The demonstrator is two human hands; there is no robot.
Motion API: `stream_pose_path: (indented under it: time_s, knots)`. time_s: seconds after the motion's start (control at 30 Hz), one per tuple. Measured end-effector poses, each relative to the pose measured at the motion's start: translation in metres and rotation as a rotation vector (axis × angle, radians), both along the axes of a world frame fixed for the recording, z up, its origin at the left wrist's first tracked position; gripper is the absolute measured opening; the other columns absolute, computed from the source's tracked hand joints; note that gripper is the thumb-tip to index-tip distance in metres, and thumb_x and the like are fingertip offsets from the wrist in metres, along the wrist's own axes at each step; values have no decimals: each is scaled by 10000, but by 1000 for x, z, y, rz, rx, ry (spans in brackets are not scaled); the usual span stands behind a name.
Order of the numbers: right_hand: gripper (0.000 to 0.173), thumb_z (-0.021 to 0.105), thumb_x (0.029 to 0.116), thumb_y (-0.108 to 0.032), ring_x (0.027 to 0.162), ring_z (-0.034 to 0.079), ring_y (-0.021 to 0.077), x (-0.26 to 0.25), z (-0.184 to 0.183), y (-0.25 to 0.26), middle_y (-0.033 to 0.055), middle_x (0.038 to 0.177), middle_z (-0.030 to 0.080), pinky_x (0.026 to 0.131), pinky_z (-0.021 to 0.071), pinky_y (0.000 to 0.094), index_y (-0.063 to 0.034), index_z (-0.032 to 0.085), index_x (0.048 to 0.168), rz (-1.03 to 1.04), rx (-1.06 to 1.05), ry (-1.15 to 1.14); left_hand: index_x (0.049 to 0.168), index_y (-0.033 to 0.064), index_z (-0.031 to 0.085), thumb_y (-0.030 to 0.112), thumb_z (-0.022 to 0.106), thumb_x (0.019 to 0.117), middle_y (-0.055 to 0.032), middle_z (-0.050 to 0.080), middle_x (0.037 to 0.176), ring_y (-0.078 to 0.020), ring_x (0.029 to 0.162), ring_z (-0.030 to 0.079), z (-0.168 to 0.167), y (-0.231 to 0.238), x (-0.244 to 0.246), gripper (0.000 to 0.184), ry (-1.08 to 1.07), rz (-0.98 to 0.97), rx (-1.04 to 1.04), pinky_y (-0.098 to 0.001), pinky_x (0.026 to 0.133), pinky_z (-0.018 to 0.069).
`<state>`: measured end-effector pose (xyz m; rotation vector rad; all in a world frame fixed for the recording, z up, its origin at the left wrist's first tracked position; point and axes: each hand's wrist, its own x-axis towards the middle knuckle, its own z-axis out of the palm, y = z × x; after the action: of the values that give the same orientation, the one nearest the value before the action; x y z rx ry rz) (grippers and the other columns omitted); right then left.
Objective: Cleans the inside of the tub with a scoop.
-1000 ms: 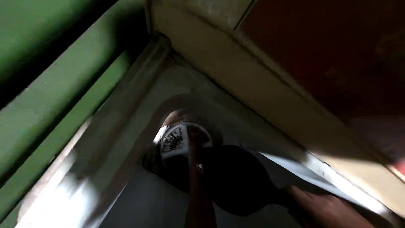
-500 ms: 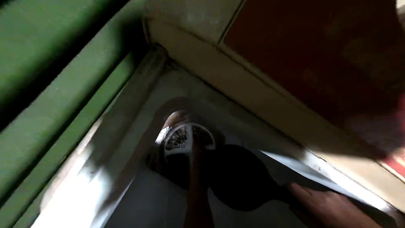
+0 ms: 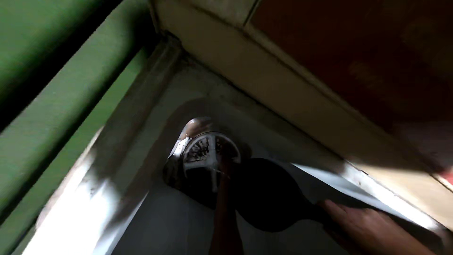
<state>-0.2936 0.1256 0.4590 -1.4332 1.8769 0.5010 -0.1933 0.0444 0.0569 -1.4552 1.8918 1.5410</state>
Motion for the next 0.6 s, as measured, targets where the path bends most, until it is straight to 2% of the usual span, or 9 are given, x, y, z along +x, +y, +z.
stream_pose_path:
  time_s: [0.03,0.1,0.13,0.2,0.27,0.33,0.43,0.53,0.6]
  knots:
    - [264,709,908,-117,655,691,459,0,-1,0,248,782,678,554,544,585,67,632,1080,5,-15,3,1403,-62,551,201,561,1041,-282,542,1444,-425,1350,520,0,-4,1,448,4,-58,-6,-542,1126,409]
    - [263,715,900,-114,651,691,452,-1,-1,2,242,775,679,553,544,581,65,636,1076,9,-34,16,1463,-51,483,167,523,1064,-256,485,1510,-386,1413,460,25,-33,2,456,4,-101,57,-496,1173,364]
    - [269,719,891,-114,640,691,444,-1,-2,3,235,766,679,543,544,572,64,638,1075,14,-45,22,1477,-51,466,139,536,1051,-251,484,1515,-364,1412,468,23,-41,5,472,31,-42,-2,-461,1177,370]
    - [276,721,884,-116,627,690,439,0,-4,3,228,752,676,532,543,563,63,635,1076,22,-49,27,1505,-85,411,73,533,1032,-298,458,1518,-403,1409,466,-13,-43,13,514,94,133,-92,-478,1178,370]
    - [271,714,893,-124,630,690,441,-1,-3,2,227,742,673,538,544,560,62,631,1072,13,-40,33,1504,-84,402,98,479,1075,-288,486,1499,-377,1388,497,-29,-33,15,473,136,313,-73,-456,1167,391]
    - [277,702,914,-131,660,693,459,0,0,1,238,757,678,573,550,587,65,630,1095,-37,5,18,1478,-84,445,108,517,1050,-284,509,1479,-381,1373,516,-15,-24,16,474,103,258,-71,-473,1156,406]
    - [302,682,947,-152,715,696,492,0,3,-4,262,792,684,625,547,625,75,615,1134,-108,87,-15,1465,-76,467,160,523,1059,-281,517,1472,-389,1378,505,8,-24,12,473,31,112,56,-490,1156,388]
    - [345,658,981,-175,791,689,528,0,10,-5,299,861,685,684,533,659,92,587,1187,-193,200,-44,1423,-116,490,147,595,1025,-320,501,1462,-432,1384,477,6,-43,13,488,83,-16,82,-516,1164,368]
    - [357,648,988,-182,788,684,534,0,16,-1,310,867,681,676,527,667,98,583,1199,-226,234,-42,1450,-92,479,122,616,1007,-313,453,1511,-442,1414,442,0,-59,12,510,51,-30,16,-531,1175,353]
